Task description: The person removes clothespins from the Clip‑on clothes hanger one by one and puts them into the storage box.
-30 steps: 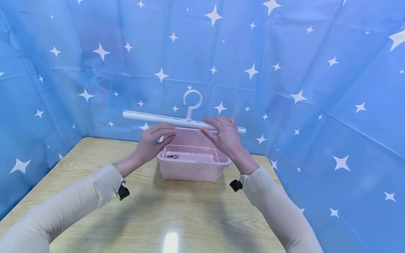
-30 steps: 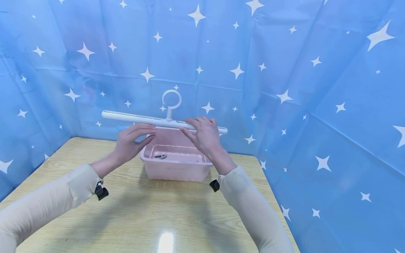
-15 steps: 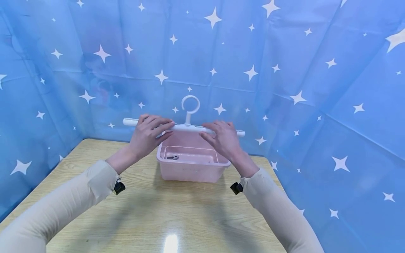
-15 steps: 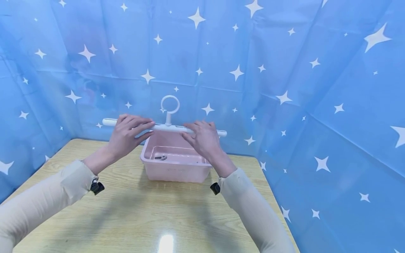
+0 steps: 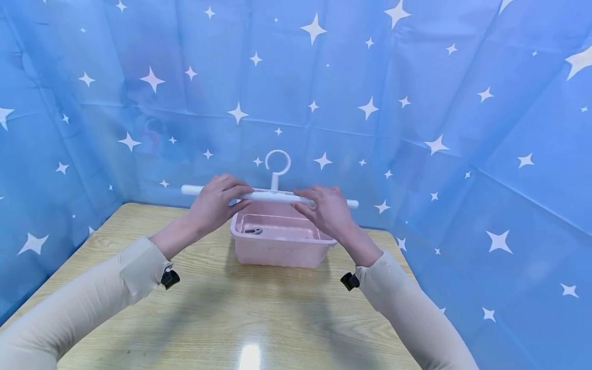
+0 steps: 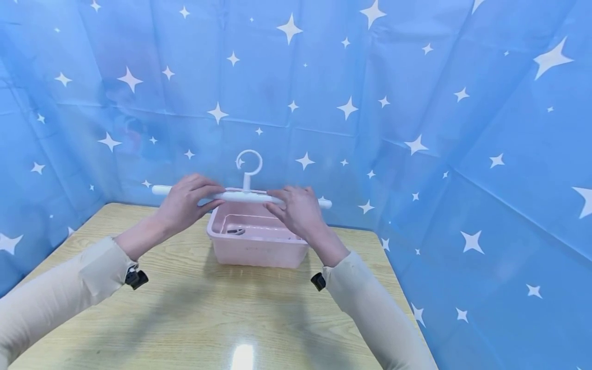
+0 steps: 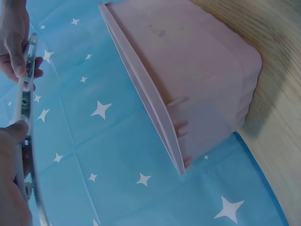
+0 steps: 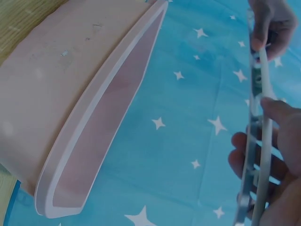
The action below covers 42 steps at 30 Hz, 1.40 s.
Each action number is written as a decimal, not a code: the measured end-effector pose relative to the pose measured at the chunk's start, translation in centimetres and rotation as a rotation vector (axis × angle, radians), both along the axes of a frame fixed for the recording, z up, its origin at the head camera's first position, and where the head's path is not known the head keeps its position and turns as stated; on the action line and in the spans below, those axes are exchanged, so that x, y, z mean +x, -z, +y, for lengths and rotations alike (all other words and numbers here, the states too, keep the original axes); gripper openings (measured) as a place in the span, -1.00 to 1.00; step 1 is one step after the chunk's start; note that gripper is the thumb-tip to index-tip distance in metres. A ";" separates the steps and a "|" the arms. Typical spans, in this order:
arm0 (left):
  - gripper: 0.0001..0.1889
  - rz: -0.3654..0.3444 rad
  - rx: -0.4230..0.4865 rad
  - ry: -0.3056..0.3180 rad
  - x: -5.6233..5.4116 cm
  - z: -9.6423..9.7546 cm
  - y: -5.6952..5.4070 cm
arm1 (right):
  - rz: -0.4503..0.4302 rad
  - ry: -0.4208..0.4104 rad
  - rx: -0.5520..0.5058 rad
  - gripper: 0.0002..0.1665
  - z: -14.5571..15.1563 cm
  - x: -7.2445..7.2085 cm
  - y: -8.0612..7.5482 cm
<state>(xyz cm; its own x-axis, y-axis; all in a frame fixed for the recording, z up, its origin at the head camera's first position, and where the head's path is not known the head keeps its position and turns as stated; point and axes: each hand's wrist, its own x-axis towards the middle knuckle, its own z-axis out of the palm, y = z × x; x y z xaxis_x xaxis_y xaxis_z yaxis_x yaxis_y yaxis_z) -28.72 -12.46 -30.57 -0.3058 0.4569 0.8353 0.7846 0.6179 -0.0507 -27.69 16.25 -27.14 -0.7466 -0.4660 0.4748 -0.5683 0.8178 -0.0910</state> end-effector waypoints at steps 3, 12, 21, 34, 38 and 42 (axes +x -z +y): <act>-0.74 -0.077 -0.018 -0.011 0.5 0.0 0.1 | 0.003 -0.021 0.030 -0.55 0.1 0.2 0.1; -0.80 -0.350 -0.092 -0.032 2.0 0.0 0.5 | -0.131 -0.131 0.139 -0.65 0.4 0.3 0.4; -0.88 -0.609 -0.113 0.040 2.6 0.2 1.6 | -0.307 -0.320 0.267 -0.78 0.5 0.6 1.0; -0.85 -0.827 -0.242 0.070 4.1 0.5 4.0 | -0.413 -0.458 0.355 -0.85 0.2 1.9 3.7; -0.82 -0.857 -0.282 0.113 4.4 0.6 4.9 | -0.422 -0.458 0.395 -0.88 -0.1 2.4 4.5; -0.80 -0.893 -0.313 0.179 4.9 0.7 5.7 | -0.479 -0.426 0.424 -0.87 -0.5 3.0 5.4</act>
